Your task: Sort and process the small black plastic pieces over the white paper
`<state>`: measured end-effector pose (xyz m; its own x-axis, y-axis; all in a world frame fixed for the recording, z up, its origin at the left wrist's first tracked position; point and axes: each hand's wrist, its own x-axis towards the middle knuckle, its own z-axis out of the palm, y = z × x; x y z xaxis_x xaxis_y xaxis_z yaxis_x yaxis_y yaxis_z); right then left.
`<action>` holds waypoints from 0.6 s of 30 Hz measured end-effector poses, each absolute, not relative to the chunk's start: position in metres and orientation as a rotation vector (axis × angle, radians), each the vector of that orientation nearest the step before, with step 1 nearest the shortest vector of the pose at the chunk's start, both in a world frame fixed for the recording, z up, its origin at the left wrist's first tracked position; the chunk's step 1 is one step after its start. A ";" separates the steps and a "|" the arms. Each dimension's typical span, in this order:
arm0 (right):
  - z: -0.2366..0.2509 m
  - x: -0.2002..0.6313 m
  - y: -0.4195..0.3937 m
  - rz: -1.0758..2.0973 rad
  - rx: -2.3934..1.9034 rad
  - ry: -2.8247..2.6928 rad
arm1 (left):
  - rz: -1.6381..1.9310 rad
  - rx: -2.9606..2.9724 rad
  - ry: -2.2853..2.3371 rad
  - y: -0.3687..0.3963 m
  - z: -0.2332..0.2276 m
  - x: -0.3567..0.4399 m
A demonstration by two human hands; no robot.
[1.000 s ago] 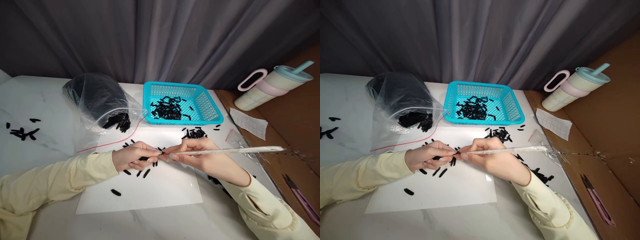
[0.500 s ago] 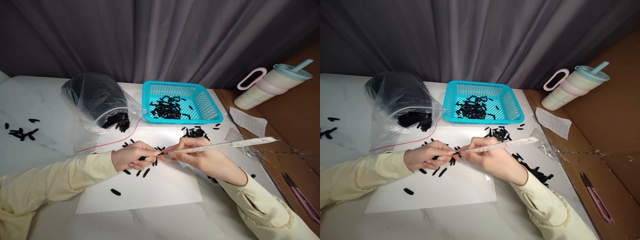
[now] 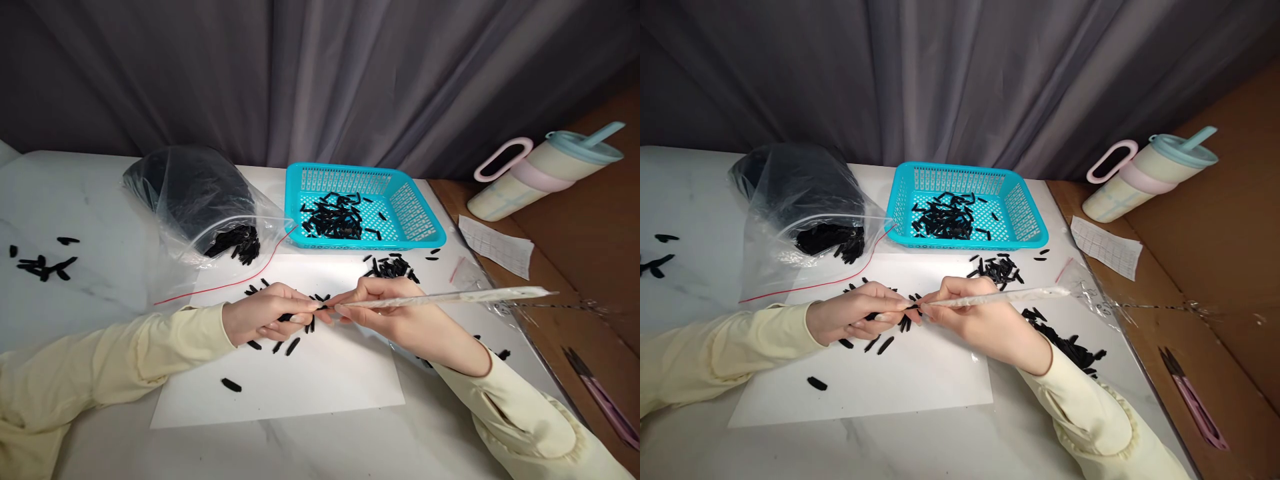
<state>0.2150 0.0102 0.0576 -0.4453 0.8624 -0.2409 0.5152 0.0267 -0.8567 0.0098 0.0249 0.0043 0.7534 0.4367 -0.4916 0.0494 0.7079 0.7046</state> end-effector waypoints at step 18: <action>0.033 0.207 -0.019 0.720 -1.189 -2.377 | 0.275 0.789 0.779 0.021 0.008 0.013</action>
